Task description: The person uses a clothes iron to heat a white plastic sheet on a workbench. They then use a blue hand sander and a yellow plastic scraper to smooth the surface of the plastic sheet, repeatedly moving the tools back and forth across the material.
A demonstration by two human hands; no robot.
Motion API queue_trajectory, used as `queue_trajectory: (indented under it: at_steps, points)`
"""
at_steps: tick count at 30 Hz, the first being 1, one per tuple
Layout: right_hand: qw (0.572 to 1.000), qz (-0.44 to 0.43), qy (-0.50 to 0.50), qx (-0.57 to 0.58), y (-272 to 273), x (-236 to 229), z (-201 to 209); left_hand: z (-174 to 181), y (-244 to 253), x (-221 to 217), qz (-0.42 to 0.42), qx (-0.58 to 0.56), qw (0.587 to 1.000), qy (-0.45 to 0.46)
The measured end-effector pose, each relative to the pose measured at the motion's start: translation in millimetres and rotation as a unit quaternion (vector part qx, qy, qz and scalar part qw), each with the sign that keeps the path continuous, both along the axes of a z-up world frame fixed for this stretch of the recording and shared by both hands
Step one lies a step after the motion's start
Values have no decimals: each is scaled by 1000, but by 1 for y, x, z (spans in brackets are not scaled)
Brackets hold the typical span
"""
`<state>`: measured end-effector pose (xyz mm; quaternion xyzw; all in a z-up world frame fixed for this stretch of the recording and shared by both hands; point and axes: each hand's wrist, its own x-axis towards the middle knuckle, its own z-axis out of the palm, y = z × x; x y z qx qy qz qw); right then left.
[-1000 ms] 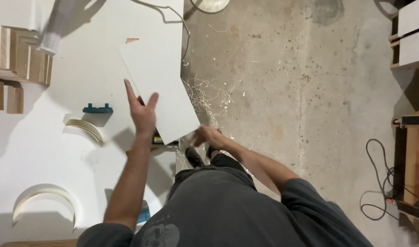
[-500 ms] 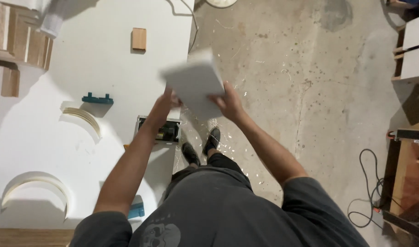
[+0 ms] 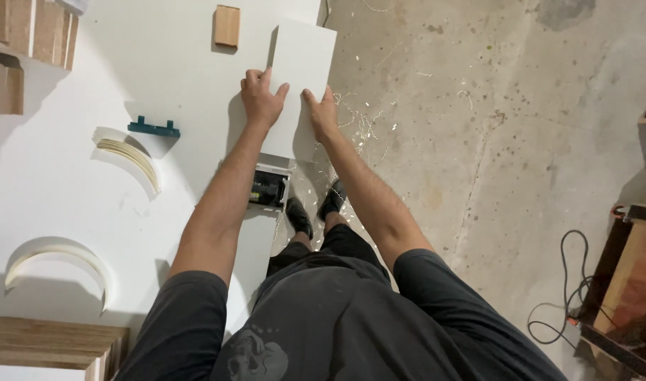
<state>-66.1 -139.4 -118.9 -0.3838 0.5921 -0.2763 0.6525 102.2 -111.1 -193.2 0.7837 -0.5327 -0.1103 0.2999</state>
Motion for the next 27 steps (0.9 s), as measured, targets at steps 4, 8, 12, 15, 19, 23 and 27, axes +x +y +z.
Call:
queue_trajectory:
  at_steps: [4, 8, 12, 15, 19, 23, 27]
  points:
    - [999, -20, -20, 20, -1, 11, -1, 30, 9, -4, -6, 59, 997, -48]
    - [997, 58, 40, 22, -2, 11, 20, 102, 12, 7, -146, 183, 971, -38]
    - [941, 61, 148, -299, 37, 18, 42, 149, 3, 16, -216, 272, 937, -29]
    - [870, 189, 46, -453, 79, 62, 78, 108, 2, 14, -193, 254, 947, -49]
    - [724, 512, 27, -462, 81, 171, 77, 105, 14, 11, -179, 134, 969, -104]
    - [524, 720, 116, -441, 89, 256, 58, 91, 14, 11, -151, 131, 975, -100]
    - [552, 690, 166, -439, 86, 298, -13, 94, 11, 16, -166, 115, 973, -108]
